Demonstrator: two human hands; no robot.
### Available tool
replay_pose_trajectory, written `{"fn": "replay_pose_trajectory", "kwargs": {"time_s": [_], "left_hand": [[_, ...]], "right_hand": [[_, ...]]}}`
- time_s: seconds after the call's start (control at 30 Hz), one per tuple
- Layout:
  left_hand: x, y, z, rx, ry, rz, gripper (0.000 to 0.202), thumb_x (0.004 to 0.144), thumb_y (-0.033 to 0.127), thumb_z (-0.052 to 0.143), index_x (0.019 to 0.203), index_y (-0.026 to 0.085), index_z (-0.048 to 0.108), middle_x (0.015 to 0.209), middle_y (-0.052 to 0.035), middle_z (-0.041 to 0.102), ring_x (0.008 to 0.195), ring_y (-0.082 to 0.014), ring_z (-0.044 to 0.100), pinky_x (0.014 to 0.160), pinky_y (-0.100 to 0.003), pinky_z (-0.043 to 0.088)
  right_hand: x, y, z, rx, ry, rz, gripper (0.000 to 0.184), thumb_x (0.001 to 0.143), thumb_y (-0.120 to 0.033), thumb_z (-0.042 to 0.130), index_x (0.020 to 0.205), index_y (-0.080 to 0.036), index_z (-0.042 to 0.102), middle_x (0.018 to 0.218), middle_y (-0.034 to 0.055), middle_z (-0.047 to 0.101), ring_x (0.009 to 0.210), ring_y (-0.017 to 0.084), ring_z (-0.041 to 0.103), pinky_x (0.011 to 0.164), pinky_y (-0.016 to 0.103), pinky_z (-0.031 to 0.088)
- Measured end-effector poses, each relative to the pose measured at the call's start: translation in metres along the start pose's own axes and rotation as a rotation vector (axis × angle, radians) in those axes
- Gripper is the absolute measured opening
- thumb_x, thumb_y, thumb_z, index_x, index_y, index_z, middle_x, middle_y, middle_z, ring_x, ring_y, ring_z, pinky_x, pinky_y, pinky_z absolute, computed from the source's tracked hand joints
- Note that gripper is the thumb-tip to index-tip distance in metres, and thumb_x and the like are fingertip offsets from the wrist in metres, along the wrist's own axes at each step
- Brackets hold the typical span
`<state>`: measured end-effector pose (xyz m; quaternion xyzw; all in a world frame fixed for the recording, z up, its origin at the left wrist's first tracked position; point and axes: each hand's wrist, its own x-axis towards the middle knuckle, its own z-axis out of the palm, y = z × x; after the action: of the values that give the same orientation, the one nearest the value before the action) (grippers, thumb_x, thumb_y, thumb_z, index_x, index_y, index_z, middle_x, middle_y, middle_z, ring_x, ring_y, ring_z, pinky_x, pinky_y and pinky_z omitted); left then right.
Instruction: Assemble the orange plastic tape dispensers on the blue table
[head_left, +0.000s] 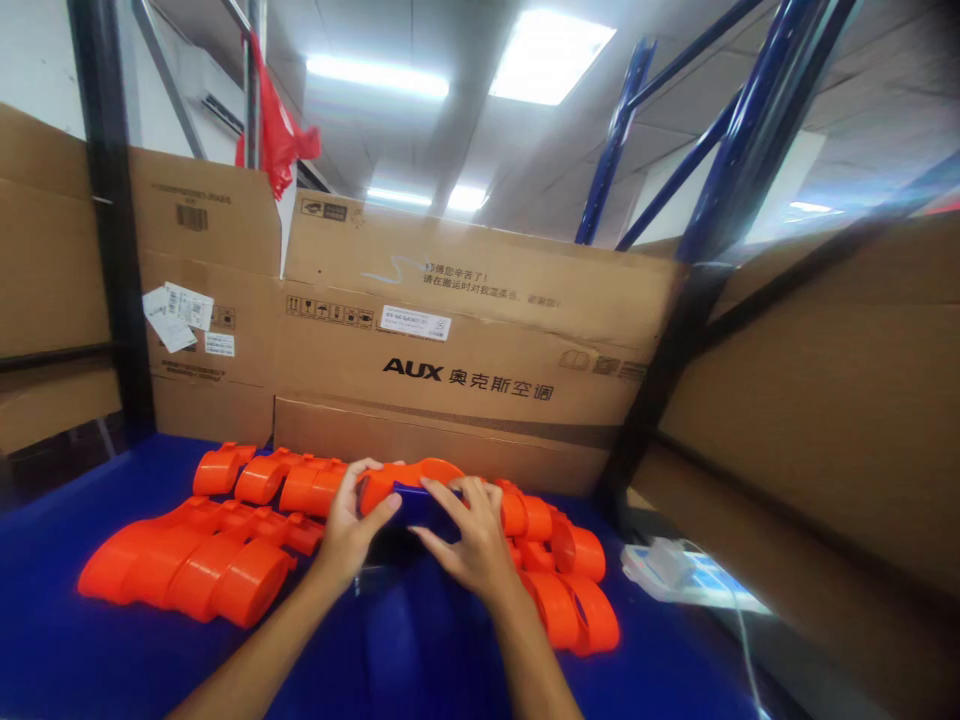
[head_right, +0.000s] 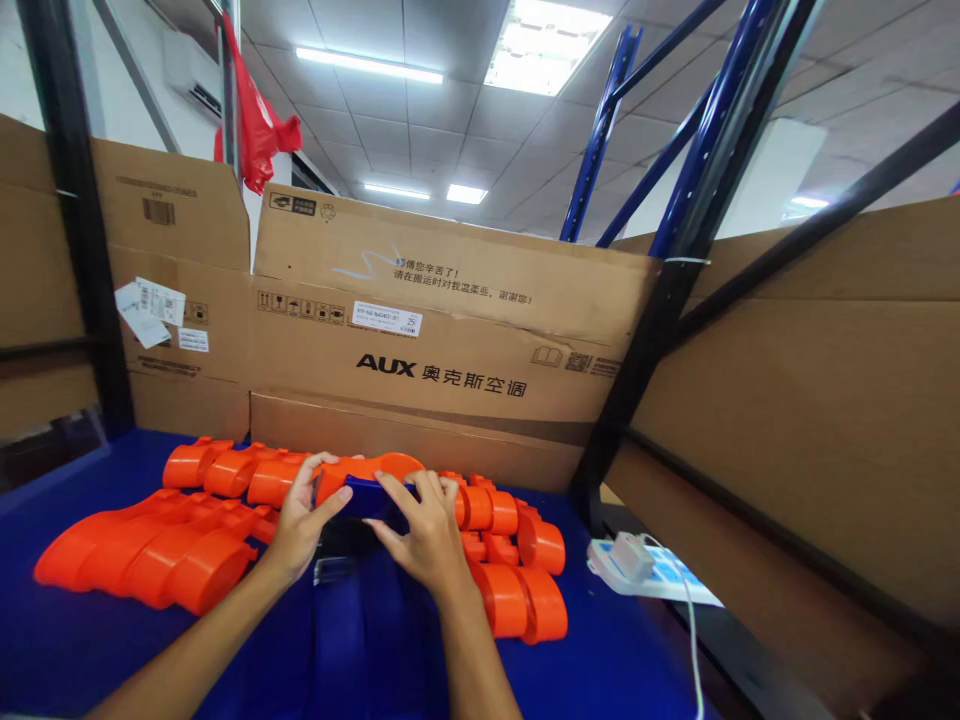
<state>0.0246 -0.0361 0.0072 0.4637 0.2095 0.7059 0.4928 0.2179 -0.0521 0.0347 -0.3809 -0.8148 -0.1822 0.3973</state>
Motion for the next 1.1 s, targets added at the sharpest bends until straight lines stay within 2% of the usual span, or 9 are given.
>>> {"fn": "replay_pose_trajectory", "kwargs": {"time_s": [0.37, 0.57, 0.73, 0.87, 0.97, 1.1], "left_hand": [[0.002, -0.005, -0.006, -0.006, 0.003, 0.001, 0.050, 0.075, 0.031, 0.082, 0.114, 0.025, 0.052, 0.121, -0.0106, 0.071, 0.111, -0.0295, 0.068, 0.099, -0.046, 0.049], [0.003, -0.003, -0.004, -0.032, 0.029, -0.040, 0.054, 0.074, 0.034, 0.083, 0.120, 0.024, 0.056, 0.121, -0.0103, 0.072, 0.113, -0.0305, 0.067, 0.100, -0.044, 0.049], [-0.001, -0.004, -0.002, -0.119, -0.089, -0.030, 0.046, 0.088, 0.042, 0.068, 0.129, 0.024, 0.060, 0.129, -0.0099, 0.067, 0.112, -0.0264, 0.065, 0.097, -0.037, 0.048], [-0.003, -0.006, -0.002, -0.075, -0.251, -0.010, 0.050, 0.085, 0.034, 0.073, 0.133, 0.024, 0.061, 0.123, -0.0098, 0.067, 0.096, -0.0212, 0.065, 0.087, -0.033, 0.051], [-0.005, -0.010, -0.002, -0.029, -0.297, -0.048, 0.062, 0.081, 0.029, 0.078, 0.139, 0.027, 0.056, 0.129, -0.0104, 0.064, 0.092, -0.0193, 0.065, 0.083, -0.031, 0.052], [-0.009, -0.016, -0.001, -0.026, -0.386, -0.144, 0.073, 0.079, 0.037, 0.081, 0.144, 0.024, 0.050, 0.128, -0.0145, 0.066, 0.100, -0.0260, 0.067, 0.088, -0.038, 0.053]], "right_hand": [[0.000, -0.003, 0.001, -0.029, 0.017, -0.025, 0.062, 0.086, -0.045, 0.073, 0.143, -0.028, 0.053, 0.109, 0.0106, 0.063, 0.099, 0.029, 0.060, 0.086, 0.045, 0.040], [0.000, -0.005, 0.001, 0.050, 0.027, 0.034, 0.067, 0.083, -0.042, 0.075, 0.145, -0.030, 0.051, 0.114, 0.0109, 0.064, 0.102, 0.031, 0.061, 0.088, 0.048, 0.041], [0.002, -0.002, -0.003, 0.407, 0.147, 0.239, 0.057, 0.085, -0.045, 0.071, 0.139, -0.028, 0.057, 0.116, 0.0098, 0.066, 0.103, 0.029, 0.063, 0.091, 0.045, 0.048], [0.005, 0.004, -0.001, 0.851, 0.238, 0.458, 0.049, 0.092, -0.056, 0.056, 0.128, -0.024, 0.065, 0.123, 0.0099, 0.069, 0.117, 0.032, 0.062, 0.101, 0.046, 0.047], [0.006, 0.003, 0.006, 1.121, 0.175, 0.660, 0.050, 0.092, -0.064, 0.051, 0.114, -0.023, 0.071, 0.103, 0.0090, 0.075, 0.103, 0.031, 0.068, 0.090, 0.043, 0.053], [0.004, -0.003, 0.018, 1.161, 0.130, 0.754, 0.052, 0.091, -0.069, 0.050, 0.093, -0.022, 0.071, 0.083, 0.0060, 0.074, 0.080, 0.027, 0.069, 0.073, 0.038, 0.055]]}}
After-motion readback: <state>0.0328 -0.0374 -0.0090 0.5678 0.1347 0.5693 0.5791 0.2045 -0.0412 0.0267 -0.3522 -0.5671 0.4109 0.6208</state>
